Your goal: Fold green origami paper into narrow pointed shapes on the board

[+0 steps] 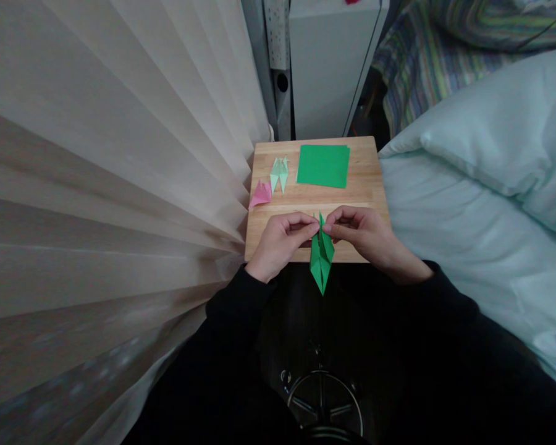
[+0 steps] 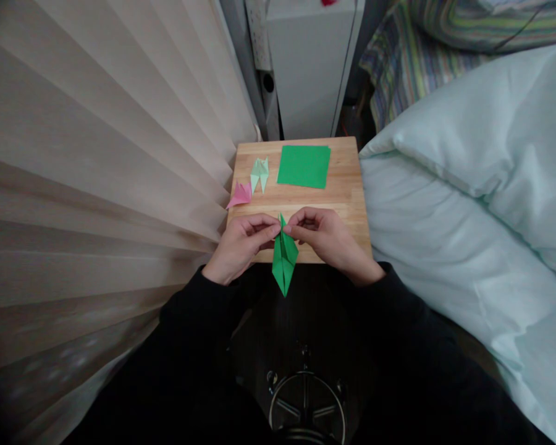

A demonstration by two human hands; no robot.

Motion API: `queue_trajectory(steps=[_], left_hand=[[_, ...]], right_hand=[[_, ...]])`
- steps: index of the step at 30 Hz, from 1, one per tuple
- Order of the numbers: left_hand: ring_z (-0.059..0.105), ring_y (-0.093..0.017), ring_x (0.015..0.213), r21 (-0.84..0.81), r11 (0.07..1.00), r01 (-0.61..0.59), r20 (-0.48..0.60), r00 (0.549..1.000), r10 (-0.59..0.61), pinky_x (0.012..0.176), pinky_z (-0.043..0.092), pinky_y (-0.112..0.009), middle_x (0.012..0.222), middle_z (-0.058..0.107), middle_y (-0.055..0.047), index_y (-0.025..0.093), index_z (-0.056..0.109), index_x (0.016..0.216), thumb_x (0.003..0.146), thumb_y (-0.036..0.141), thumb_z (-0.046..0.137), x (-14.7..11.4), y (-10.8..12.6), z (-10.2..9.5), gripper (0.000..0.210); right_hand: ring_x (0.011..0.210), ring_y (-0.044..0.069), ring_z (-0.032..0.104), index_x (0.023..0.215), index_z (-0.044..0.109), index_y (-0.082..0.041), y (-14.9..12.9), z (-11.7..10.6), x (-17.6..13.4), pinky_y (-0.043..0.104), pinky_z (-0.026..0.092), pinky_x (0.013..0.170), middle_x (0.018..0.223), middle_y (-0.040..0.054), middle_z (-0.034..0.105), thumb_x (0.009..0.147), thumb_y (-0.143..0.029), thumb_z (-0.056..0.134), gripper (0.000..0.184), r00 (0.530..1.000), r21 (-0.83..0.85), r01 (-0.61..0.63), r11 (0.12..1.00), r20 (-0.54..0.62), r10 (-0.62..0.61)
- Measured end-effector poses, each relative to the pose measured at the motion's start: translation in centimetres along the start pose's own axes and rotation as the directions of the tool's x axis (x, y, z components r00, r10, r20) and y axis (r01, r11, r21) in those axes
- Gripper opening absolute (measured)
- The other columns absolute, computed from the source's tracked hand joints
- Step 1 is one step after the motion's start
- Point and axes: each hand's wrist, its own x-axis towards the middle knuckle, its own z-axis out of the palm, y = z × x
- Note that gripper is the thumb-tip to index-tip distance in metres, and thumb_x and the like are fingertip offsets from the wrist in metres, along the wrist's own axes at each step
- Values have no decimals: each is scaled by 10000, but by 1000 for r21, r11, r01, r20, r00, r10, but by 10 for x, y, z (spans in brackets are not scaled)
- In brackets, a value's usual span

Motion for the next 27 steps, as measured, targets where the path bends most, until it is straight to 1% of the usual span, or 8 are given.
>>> queue_trajectory(steps=[6,10,14,17,21,24,27], left_hand=[[623,-103,719,-23,1000,-15,-42,999,14,753,519,-258,797,715,-2,160,771,822,705,353,898,0,1,2,259],[614,-89,701,-93,996,10,-52,999,-15,717,502,-234,788,710,8,166,768,819,685,332,913,0,2,4,258],[593,-77,657,-162,985,60,-88,993,-75,649,475,-211,741,686,23,169,764,816,659,309,934,-1,3,4,270],[596,-73,649,-195,979,55,-112,991,-78,622,463,-199,736,689,25,168,765,822,648,292,944,-1,4,5,279],[617,-71,659,-232,972,45,-97,993,-69,632,483,-194,750,700,31,172,763,845,637,266,952,-1,3,5,297],[627,-75,649,-272,957,98,-67,990,-121,623,497,-200,757,703,35,176,751,859,623,242,956,-1,4,4,320],[638,-85,646,-293,946,137,-47,986,-158,630,514,-217,751,696,32,172,730,866,652,252,943,-2,4,4,312]], right_hand=[[662,130,585,778,637,-198,3,5,1,292,495,621,731,-21,629,673,-485,911,411,1000,50,7,999,0,-7],[648,125,578,754,629,-197,4,7,0,289,507,618,716,-21,624,691,-497,899,409,1000,65,1,998,-9,0],[647,127,585,773,644,-196,3,8,0,294,519,629,712,-19,626,716,-495,886,389,999,68,-1,998,33,-1],[652,130,596,782,666,-193,2,7,-1,299,526,642,706,-19,633,696,-497,900,394,998,70,-27,997,62,23],[661,125,592,765,670,-197,1,7,-2,290,527,648,710,-21,639,674,-523,908,414,997,108,-52,993,61,46],[673,119,591,770,675,-200,2,8,-3,281,521,651,729,-25,642,674,-517,913,407,997,163,-59,985,67,49],[677,116,589,777,682,-202,2,8,-4,283,519,663,732,-31,639,664,-478,928,387,995,191,-70,979,81,56]])
